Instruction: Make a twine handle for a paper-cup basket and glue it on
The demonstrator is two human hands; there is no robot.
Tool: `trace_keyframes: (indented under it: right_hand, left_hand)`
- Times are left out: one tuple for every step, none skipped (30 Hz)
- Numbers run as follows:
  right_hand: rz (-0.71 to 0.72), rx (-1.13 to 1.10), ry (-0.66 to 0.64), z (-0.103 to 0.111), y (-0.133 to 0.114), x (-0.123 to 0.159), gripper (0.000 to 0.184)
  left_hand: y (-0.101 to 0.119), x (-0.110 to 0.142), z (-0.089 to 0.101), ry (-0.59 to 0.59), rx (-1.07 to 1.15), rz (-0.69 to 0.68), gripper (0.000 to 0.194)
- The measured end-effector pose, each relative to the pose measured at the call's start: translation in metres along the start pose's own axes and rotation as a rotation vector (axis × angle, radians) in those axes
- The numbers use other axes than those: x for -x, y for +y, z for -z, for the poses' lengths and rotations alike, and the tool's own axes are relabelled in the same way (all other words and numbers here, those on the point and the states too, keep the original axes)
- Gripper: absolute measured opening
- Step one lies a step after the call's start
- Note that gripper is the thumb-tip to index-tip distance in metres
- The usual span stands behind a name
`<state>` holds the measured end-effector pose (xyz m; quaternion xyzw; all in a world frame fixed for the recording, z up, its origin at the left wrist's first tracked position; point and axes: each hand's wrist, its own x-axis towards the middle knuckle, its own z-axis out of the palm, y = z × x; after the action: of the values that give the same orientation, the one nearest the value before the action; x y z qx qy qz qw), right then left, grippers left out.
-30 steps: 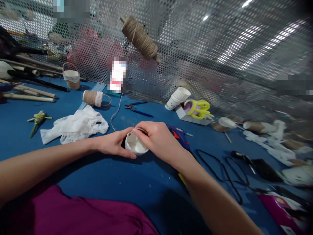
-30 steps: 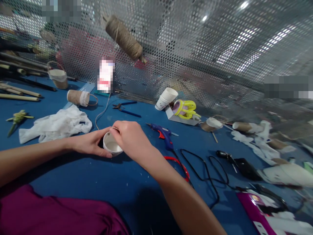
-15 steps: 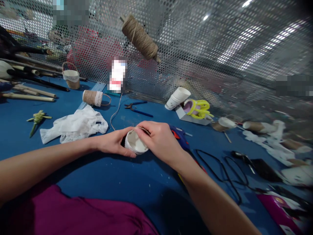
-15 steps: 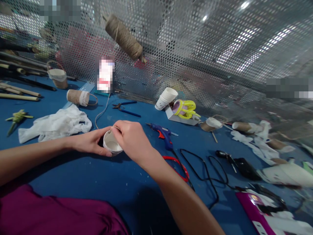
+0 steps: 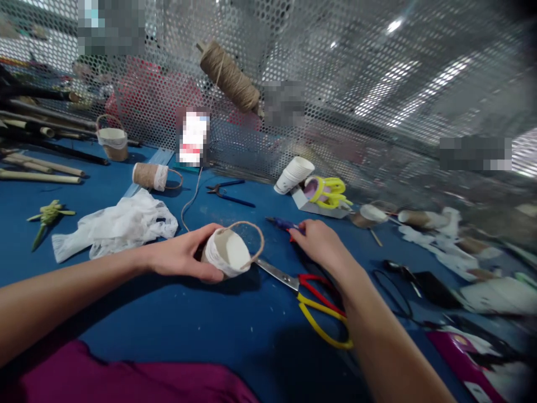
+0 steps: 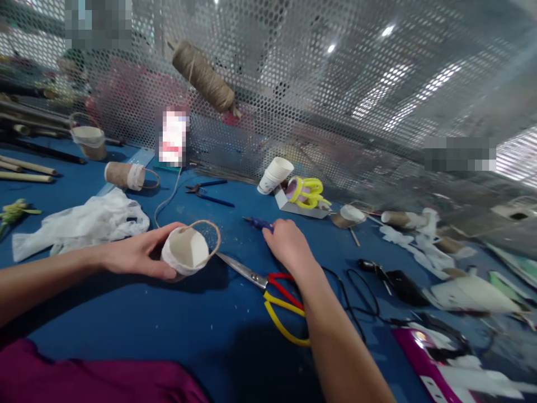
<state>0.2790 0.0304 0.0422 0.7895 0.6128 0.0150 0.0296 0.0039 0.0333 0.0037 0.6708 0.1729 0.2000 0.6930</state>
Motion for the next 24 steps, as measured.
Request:
trace_keyframes:
  right_hand:
    - [-0.020, 0.024, -0.036, -0.005, 0.007, -0.002, 0.025]
    - [-0.035, 0.043, -0.074, -0.010, 0.012, -0.004, 0.024]
    - [-0.051, 0.056, -0.110, -0.013, 0.016, -0.005, 0.025]
    - [-0.065, 0.063, -0.141, -0.016, 0.019, -0.007, 0.025]
    - [-0.081, 0.065, -0.170, -0.017, 0.021, -0.008, 0.025]
    - [-0.098, 0.064, -0.194, -0.019, 0.022, -0.009, 0.025]
    - [-0.113, 0.059, -0.214, -0.019, 0.023, -0.011, 0.025]
    - [-0.125, 0.050, -0.233, -0.020, 0.024, -0.012, 0.025]
    - [-0.133, 0.037, -0.248, -0.020, 0.024, -0.013, 0.027]
    - [-0.137, 0.019, -0.260, -0.021, 0.025, -0.014, 0.028]
    - [-0.138, -0.003, -0.266, -0.021, 0.026, -0.014, 0.029]
    - [-0.137, -0.028, -0.267, -0.022, 0.027, -0.014, 0.028]
    - [-0.137, -0.057, -0.262, -0.023, 0.029, -0.014, 0.028]
    - [-0.139, -0.090, -0.249, -0.024, 0.030, -0.014, 0.026]
    - [-0.144, -0.127, -0.229, -0.025, 0.031, -0.013, 0.024]
    - [-0.151, -0.169, -0.204, -0.026, 0.032, -0.012, 0.021]
    - [-0.162, -0.217, -0.176, -0.027, 0.033, -0.012, 0.018]
    - [-0.174, -0.272, -0.151, -0.028, 0.033, -0.011, 0.016]
    - [-0.185, -0.337, -0.132, -0.028, 0.033, -0.009, 0.015]
    - [-0.193, -0.413, -0.120, -0.028, 0.033, -0.008, 0.015]
    - [-0.198, -0.499, -0.115, -0.027, 0.032, -0.006, 0.013]
    - [-0.199, -0.592, -0.115, -0.026, 0.031, -0.004, 0.011]
    - [-0.198, -0.687, -0.119, -0.024, 0.030, -0.001, 0.008]
    - [-0.194, -0.778, -0.125, -0.021, 0.029, 0.002, 0.006]
  left_hand:
    - [0.002, 0.001, -0.001, -0.015, 0.045, 0.008, 0.057]
    - [0.004, 0.002, -0.001, -0.017, 0.070, 0.013, 0.057]
    - [0.005, 0.003, -0.002, -0.021, 0.085, 0.022, 0.056]
    - [0.006, 0.004, -0.002, -0.025, 0.102, 0.021, 0.056]
    - [0.008, 0.004, -0.001, -0.028, 0.122, 0.015, 0.055]
    - [0.008, 0.005, -0.001, -0.030, 0.140, 0.010, 0.054]
    - [0.009, 0.006, 0.000, -0.032, 0.154, 0.003, 0.054]
    - [0.009, 0.006, 0.000, -0.034, 0.160, -0.001, 0.053]
    - [0.010, 0.006, 0.000, -0.036, 0.160, -0.002, 0.053]
    - [0.010, 0.006, 0.000, -0.037, 0.158, -0.002, 0.054]
    - [0.010, 0.006, 0.000, -0.041, 0.156, -0.001, 0.055]
    - [0.009, 0.006, 0.000, -0.044, 0.155, 0.003, 0.056]
    - [0.009, 0.006, -0.001, -0.049, 0.156, 0.004, 0.058]
    - [0.009, 0.006, -0.001, -0.055, 0.159, 0.007, 0.060]
    - [0.009, 0.006, -0.001, -0.062, 0.164, 0.012, 0.061]
    - [0.009, 0.007, 0.000, -0.070, 0.168, 0.017, 0.062]
    - [0.009, 0.007, 0.000, -0.075, 0.173, 0.018, 0.062]
    - [0.009, 0.007, 0.000, -0.077, 0.180, 0.015, 0.061]
    - [0.009, 0.008, 0.000, -0.078, 0.186, 0.008, 0.060]
    - [0.009, 0.008, 0.000, -0.077, 0.191, 0.001, 0.059]
    - [0.009, 0.008, 0.000, -0.074, 0.196, -0.010, 0.058]
    - [0.008, 0.008, -0.001, -0.070, 0.202, -0.020, 0.059]
    - [0.008, 0.007, -0.001, -0.067, 0.208, -0.028, 0.059]
    - [0.007, 0.007, -0.002, -0.069, 0.218, -0.038, 0.059]
